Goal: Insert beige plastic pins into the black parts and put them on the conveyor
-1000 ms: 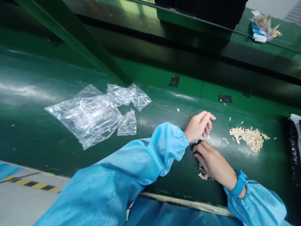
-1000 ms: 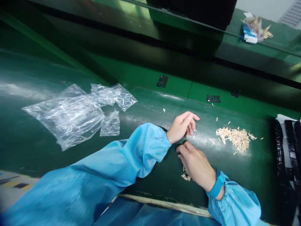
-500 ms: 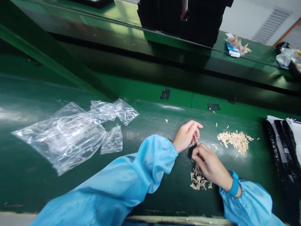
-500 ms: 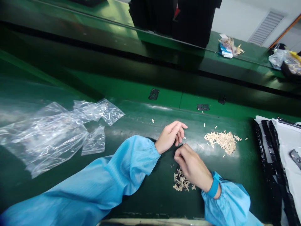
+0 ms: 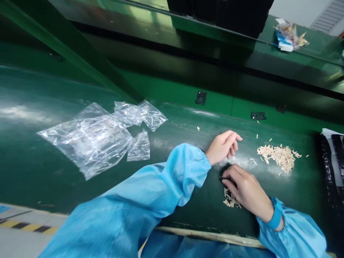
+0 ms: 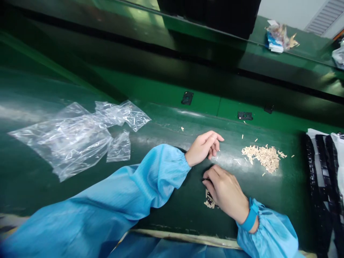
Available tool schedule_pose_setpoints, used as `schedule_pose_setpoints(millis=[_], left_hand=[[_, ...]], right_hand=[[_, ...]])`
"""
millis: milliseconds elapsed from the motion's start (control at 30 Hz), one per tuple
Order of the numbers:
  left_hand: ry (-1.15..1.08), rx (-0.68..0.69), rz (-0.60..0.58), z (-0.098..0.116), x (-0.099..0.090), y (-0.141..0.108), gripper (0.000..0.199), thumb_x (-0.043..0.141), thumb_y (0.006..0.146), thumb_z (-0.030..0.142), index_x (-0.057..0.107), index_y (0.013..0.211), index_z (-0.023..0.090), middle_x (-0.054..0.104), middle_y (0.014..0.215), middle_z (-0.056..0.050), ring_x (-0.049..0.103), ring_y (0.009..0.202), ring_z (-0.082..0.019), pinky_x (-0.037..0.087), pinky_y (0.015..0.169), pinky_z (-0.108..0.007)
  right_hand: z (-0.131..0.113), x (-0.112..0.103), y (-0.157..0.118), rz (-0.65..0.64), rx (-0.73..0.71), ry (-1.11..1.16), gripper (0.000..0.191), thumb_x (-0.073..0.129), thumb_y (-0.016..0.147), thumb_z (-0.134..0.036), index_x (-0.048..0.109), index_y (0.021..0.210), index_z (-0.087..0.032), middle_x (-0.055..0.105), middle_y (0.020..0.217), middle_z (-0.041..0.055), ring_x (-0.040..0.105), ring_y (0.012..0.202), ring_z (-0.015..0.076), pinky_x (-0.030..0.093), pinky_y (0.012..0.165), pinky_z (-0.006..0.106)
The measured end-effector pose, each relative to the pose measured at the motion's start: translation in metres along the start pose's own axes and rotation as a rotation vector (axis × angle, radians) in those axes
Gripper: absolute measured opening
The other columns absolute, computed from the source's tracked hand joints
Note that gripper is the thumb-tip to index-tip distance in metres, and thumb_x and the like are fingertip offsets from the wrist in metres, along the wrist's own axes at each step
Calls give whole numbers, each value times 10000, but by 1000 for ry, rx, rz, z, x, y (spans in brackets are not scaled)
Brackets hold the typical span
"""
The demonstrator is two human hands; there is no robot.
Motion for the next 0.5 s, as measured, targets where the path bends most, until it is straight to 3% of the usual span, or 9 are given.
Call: schedule_pose_setpoints(millis=[133, 300, 400, 500], left_hand=[[-1, -11, -6, 0, 0, 0, 311, 457, 994, 409, 620, 973, 145, 576, 661, 29, 541, 443, -61, 379, 344, -141], [6, -9, -6, -2, 0, 1, 308, 451, 996, 402, 619, 975, 145, 577, 659, 28, 543, 447, -58, 377, 353, -133], [22, -3, -7, -2, 0, 1, 309, 438, 998, 399, 617, 984, 147, 572, 665, 28, 539, 451, -64, 377, 354, -143], [101, 8, -81, 1, 4, -1, 300, 446, 990, 402, 610, 988, 152, 597, 716, 18, 551, 486, -69, 398, 380, -156]], right_hand=[[-2, 12, -2, -22, 48, -171, 52, 557, 995, -171, 574, 996, -220, 633, 959, 53, 636, 811, 232, 479, 710, 349], [-7, 19, -3, -37, -4, -275, 140, 486, 1010, -137, 577, 929, -207, 614, 894, 68, 581, 803, 249, 463, 746, 386], [-3, 8, 0, 24, -23, -101, 147, 462, 1023, -144, 557, 934, -212, 600, 897, 60, 557, 793, 228, 453, 733, 359], [12, -18, 5, 226, -28, 185, 116, 498, 1028, -187, 548, 929, -223, 578, 900, 36, 557, 823, 198, 445, 740, 319]])
Point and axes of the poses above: each hand's wrist, its own y-axis towards the middle knuckle, its own x-axis out of the palm, z = x × y, the point moved 6 cm from there along y, towards the middle knuckle
